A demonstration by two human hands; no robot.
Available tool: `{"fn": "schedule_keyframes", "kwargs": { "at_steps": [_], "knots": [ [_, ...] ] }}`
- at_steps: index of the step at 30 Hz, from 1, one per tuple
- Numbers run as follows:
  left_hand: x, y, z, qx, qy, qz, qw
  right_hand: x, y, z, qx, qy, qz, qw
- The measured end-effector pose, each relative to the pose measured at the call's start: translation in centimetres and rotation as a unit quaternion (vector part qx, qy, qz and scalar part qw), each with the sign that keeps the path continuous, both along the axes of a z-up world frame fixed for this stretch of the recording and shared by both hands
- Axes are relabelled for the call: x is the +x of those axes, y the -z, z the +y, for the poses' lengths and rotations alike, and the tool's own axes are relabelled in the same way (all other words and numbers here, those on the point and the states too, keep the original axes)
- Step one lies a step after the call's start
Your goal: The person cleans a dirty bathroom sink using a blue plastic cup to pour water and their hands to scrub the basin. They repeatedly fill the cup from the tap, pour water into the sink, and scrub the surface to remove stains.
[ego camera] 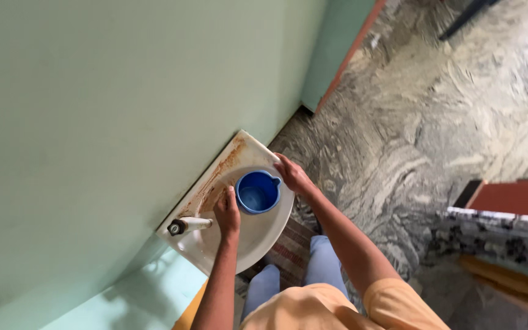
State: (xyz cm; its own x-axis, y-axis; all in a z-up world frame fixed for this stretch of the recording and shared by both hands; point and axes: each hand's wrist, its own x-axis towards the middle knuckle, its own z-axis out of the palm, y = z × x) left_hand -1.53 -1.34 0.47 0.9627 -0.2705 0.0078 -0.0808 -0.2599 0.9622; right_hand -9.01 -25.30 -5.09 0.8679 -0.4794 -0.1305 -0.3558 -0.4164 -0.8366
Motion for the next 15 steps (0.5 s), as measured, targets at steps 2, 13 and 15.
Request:
{"fn": "schedule_keyframes", "kwargs": {
  "at_steps": [2, 13, 15],
  "knots": [
    [-0.3, -0.2, -0.3, -0.004, -0.017, 0.010, 1.000, 1.8, 0.9, -1.1, -0.012, -0.050, 0.038, 0.998],
    [-5.5, 1.6, -2.8, -0.072, -0.221, 0.045, 0.972, 1.3, 2.9, -3.6, 0.008, -0.148, -0.023, 0.989],
    [-6.2, 2.1, -2.5, -0.072, -0.242, 0.035, 0.967, 6.6, 3.1, -3.6, -0.027, -0.166, -0.024, 0.986]
  ]
}}
